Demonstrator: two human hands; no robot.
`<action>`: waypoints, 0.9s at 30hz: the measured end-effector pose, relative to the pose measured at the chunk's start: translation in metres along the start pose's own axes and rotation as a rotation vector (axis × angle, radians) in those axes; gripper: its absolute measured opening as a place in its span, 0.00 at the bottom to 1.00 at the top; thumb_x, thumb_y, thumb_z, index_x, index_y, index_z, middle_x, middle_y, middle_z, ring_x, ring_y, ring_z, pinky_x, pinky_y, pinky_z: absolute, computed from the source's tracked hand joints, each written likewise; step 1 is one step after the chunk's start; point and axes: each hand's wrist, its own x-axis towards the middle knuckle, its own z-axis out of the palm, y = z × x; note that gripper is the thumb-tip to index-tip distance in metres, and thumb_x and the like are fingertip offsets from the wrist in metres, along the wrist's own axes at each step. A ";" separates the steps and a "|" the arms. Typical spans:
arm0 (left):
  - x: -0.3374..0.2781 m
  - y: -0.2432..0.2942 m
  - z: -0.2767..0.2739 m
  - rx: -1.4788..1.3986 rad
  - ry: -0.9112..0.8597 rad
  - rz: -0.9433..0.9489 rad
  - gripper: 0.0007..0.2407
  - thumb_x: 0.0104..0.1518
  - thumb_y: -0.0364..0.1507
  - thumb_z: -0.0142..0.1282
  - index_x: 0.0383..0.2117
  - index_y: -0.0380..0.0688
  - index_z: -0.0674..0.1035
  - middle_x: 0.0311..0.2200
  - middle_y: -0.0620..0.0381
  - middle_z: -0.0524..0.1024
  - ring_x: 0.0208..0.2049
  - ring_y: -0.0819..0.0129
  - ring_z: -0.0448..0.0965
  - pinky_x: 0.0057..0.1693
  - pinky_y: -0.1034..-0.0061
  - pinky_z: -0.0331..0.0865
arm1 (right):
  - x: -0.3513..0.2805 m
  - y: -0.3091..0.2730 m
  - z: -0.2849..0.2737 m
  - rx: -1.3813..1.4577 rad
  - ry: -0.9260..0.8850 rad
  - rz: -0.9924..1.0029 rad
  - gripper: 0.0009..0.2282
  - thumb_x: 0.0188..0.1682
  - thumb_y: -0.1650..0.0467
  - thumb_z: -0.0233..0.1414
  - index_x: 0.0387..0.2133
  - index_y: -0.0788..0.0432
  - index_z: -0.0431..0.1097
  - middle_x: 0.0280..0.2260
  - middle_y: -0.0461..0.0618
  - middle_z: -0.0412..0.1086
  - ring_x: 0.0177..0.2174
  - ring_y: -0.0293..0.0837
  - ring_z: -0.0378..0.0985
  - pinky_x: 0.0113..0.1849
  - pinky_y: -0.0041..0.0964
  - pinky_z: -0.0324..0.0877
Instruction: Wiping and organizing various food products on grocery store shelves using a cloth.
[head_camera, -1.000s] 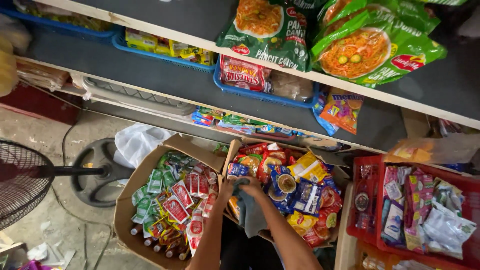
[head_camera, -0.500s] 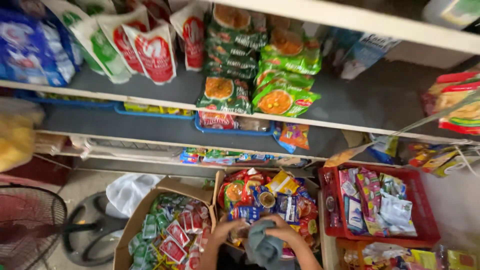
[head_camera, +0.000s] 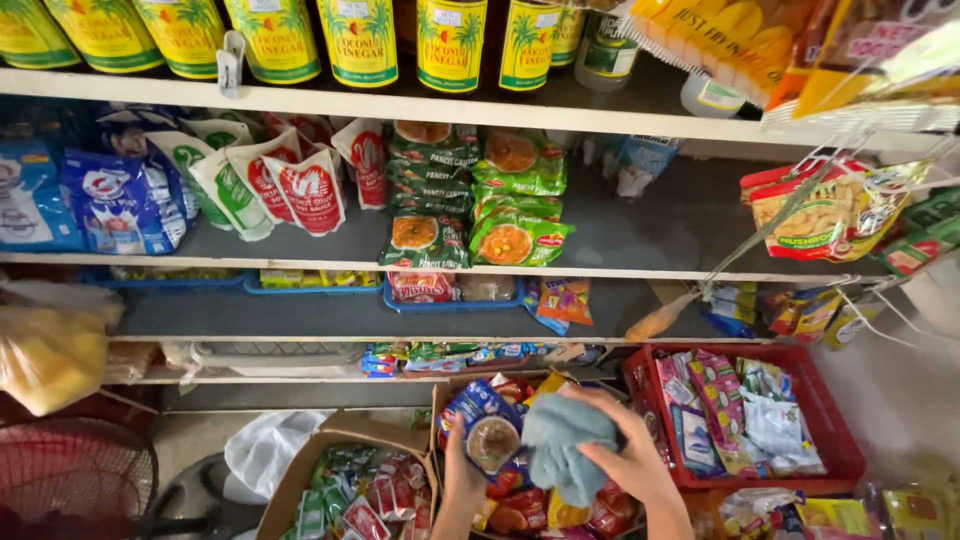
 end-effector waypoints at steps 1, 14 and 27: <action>0.002 -0.001 0.001 -0.004 0.004 0.003 0.27 0.57 0.50 0.46 0.50 0.39 0.78 0.45 0.45 0.81 0.46 0.52 0.82 0.56 0.54 0.74 | -0.005 -0.010 0.006 0.000 -0.006 0.002 0.28 0.36 0.79 0.58 0.56 0.59 0.72 0.58 0.53 0.73 0.57 0.52 0.75 0.58 0.48 0.69; -0.033 -0.004 0.047 0.257 0.036 0.262 0.23 0.66 0.41 0.36 0.66 0.50 0.63 0.62 0.56 0.69 0.62 0.59 0.70 0.64 0.59 0.65 | 0.032 -0.012 0.115 -0.614 0.133 -0.455 0.33 0.45 0.78 0.53 0.66 0.45 0.59 0.71 0.57 0.45 0.68 0.60 0.49 0.65 0.57 0.44; -0.044 0.030 0.081 0.101 -0.208 0.395 0.28 0.64 0.51 0.32 0.68 0.53 0.60 0.65 0.60 0.66 0.63 0.64 0.69 0.66 0.63 0.63 | 0.030 -0.047 0.122 -0.481 0.162 -0.589 0.27 0.47 0.81 0.50 0.63 0.56 0.65 0.63 0.56 0.66 0.65 0.54 0.65 0.65 0.51 0.59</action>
